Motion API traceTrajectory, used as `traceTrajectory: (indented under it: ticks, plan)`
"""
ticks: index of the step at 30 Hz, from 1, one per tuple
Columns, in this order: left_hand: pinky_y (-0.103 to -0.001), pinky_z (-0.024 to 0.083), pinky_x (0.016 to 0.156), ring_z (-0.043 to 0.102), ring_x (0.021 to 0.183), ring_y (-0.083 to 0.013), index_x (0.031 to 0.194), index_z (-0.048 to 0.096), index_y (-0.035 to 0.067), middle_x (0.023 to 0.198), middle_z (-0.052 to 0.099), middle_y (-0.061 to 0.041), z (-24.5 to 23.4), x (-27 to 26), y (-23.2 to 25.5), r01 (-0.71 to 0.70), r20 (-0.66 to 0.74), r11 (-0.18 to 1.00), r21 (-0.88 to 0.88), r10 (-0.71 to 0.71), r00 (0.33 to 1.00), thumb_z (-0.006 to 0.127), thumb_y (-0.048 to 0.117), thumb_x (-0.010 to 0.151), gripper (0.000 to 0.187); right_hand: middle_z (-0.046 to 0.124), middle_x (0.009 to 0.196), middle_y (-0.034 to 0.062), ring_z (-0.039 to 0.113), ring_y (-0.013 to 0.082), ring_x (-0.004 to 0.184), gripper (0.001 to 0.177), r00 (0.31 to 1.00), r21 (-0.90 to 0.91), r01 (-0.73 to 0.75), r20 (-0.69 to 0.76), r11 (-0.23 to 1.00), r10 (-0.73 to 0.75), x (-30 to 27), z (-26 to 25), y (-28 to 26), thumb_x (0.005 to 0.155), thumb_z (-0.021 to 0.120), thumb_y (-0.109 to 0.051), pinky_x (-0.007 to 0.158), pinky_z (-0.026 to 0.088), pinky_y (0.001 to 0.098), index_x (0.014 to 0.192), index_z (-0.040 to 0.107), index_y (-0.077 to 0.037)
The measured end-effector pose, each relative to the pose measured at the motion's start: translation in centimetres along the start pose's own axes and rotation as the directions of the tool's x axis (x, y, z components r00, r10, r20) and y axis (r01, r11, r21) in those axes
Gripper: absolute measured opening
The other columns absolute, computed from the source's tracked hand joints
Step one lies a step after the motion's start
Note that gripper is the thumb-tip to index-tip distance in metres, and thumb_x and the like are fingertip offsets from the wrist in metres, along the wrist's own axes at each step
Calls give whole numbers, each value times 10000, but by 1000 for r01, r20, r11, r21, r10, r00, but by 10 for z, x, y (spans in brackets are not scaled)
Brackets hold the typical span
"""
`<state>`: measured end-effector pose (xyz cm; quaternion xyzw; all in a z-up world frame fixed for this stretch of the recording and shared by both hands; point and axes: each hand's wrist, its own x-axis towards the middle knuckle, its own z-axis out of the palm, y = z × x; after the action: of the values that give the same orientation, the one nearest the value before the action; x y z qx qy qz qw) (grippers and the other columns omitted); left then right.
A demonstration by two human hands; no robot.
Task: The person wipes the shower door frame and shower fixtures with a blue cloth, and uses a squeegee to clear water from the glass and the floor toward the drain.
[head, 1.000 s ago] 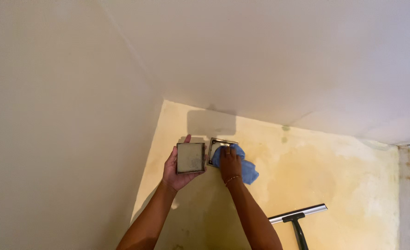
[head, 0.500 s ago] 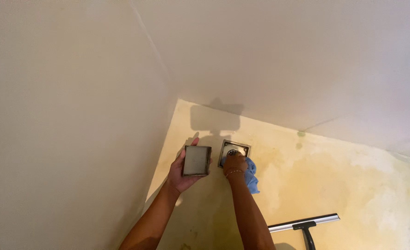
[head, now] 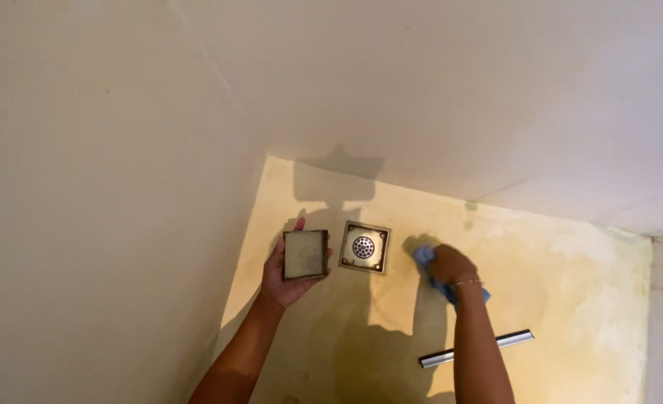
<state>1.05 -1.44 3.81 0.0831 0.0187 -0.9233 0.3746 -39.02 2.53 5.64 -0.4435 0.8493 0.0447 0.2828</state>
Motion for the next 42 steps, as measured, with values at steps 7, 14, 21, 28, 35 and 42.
traceTrajectory:
  ticks: [7, 14, 21, 28, 35, 42]
  plan:
    - [-568, 528, 995, 556, 1301, -380, 1597, 376, 367, 1494, 503, -167, -2, 9, -9, 17, 20, 1000, 15, -17, 1000, 513, 552, 1024, 617, 597, 1326, 151, 544, 418, 1219, 488, 793, -223, 245, -514, 944, -327, 22, 53, -69, 833, 735, -152, 914, 563, 509, 1304, 625, -216]
    - [-559, 529, 989, 554, 1303, -391, 1575, 379, 337, 1498, 508, -186, -2, 11, -11, -24, -3, 999, 38, 24, 1000, 516, 563, 1011, 623, 462, 1373, 314, 484, 507, 1233, 641, 833, -297, 350, -336, 889, -440, -43, 125, -53, 750, 749, -67, 873, 573, 492, 1345, 530, 25]
    - [-542, 538, 969, 570, 1289, -394, 1597, 373, 344, 1479, 514, -174, 5, 15, -18, 13, 10, 1000, 11, -13, 1000, 520, 526, 1036, 608, 558, 1343, 184, 573, 359, 1224, 437, 974, -146, 202, 129, 969, -184, -89, 101, -40, 831, 747, -196, 964, 549, 440, 1254, 660, -131]
    - [-565, 520, 972, 578, 1264, -398, 1603, 370, 326, 1457, 532, -210, 9, 19, -27, -7, 61, 1000, 19, 6, 998, 531, 524, 1038, 619, 507, 1452, 156, 511, 372, 1214, 374, 758, -585, 358, -273, 728, -592, -22, 131, -99, 831, 691, -134, 856, 540, 476, 1176, 671, 10]
    - [-544, 526, 995, 577, 1270, -389, 1599, 374, 305, 1467, 530, -161, 19, 8, -25, 19, 48, 999, 34, -20, 999, 525, 514, 1028, 626, 520, 1449, 149, 533, 374, 1259, 256, 947, -366, 256, -90, 895, -308, -28, 141, -101, 995, 570, -109, 852, 570, 464, 1206, 687, -23]
    - [-488, 533, 989, 587, 1284, -322, 1547, 381, 269, 1473, 538, -176, 22, 21, -30, 103, 27, 995, -15, -103, 994, 522, 519, 969, 645, 776, 885, 168, 743, 315, 733, 267, 973, 667, 89, 101, 740, -208, -73, 80, -8, 830, 679, -19, 708, 571, 461, 1082, 752, 31]
